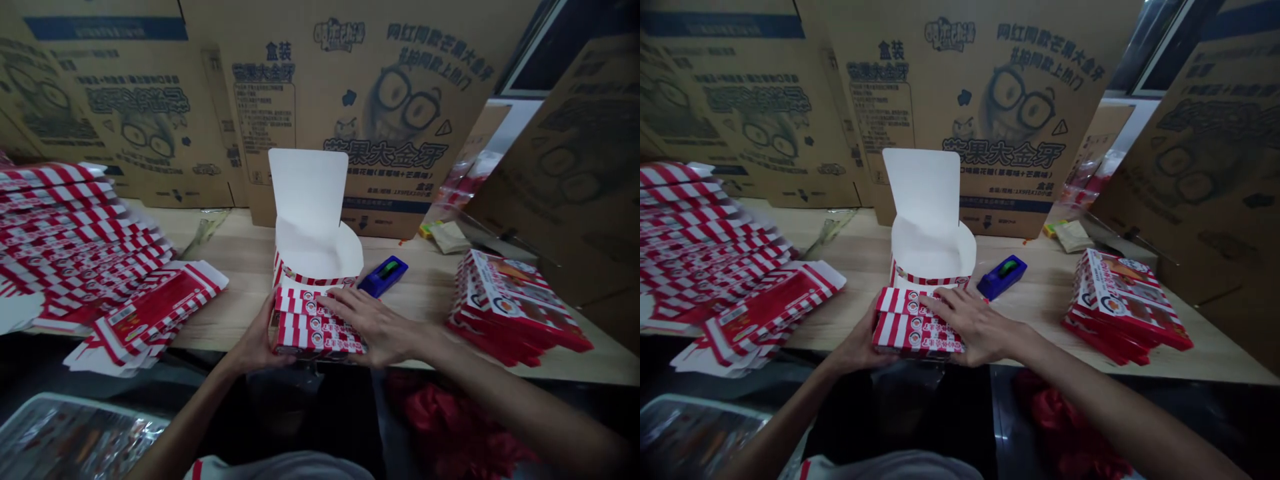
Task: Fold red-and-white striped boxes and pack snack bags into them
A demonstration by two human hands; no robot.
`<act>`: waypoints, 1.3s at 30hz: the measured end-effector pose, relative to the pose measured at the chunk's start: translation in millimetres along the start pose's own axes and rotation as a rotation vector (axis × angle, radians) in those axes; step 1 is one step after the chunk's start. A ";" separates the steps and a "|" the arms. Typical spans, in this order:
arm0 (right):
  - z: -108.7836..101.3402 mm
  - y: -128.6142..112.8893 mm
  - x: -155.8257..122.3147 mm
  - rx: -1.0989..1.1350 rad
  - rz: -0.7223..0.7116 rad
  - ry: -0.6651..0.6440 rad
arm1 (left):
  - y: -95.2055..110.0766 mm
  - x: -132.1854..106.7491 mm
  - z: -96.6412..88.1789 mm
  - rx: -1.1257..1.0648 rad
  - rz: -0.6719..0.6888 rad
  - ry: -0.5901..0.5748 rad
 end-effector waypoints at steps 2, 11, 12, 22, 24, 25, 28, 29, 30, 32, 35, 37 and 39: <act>7.5 5.2 5.7 -0.016 -0.016 0.022 | -15.2 -4.2 -1.2 -0.046 0.007 0.012; 59.6 74.2 -76.3 0.897 0.451 0.856 | -42.0 -16.2 2.4 -0.227 -0.102 -0.017; 76.1 78.2 -74.9 1.064 0.484 0.868 | -42.6 -16.2 3.9 -0.259 -0.117 -0.021; 114.8 67.3 -23.8 1.651 0.555 0.925 | -39.7 -13.6 9.7 -0.255 -0.104 0.111; 114.3 69.1 -26.1 1.548 0.581 0.895 | -37.5 -14.5 7.5 -0.179 -0.087 0.130; 114.0 69.3 -27.1 1.480 0.590 0.868 | -36.0 -15.2 6.3 -0.143 -0.077 0.139; 113.8 67.6 -28.4 1.320 0.605 0.793 | -30.5 -16.9 3.2 -0.070 -0.038 0.143; 113.9 66.8 -28.3 1.289 0.610 0.784 | -29.1 -17.0 2.4 -0.057 -0.028 0.139; 114.0 66.5 -28.1 1.268 0.617 0.792 | -28.5 -16.8 1.7 -0.051 -0.025 0.133; 115.1 66.6 -25.9 1.241 0.632 0.804 | -30.0 -16.0 0.1 -0.056 -0.031 0.132; 118.9 68.9 -21.2 1.219 0.641 0.783 | -37.4 -15.6 0.4 -0.088 -0.051 0.125; 121.3 70.0 -19.0 1.198 0.610 0.727 | -44.1 -17.1 2.6 -0.114 -0.078 0.115; 123.4 71.1 -18.8 1.169 0.581 0.663 | -50.0 -19.4 5.0 -0.137 -0.112 0.106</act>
Point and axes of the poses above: each hand's wrist, its own x-axis towards the middle knuckle, its own z-axis out of the palm, y = z × x, the point moved 6 cm from there along x, towards the middle knuckle, and after that the axes turned 8 degrees about z, right-handed, at the moved point
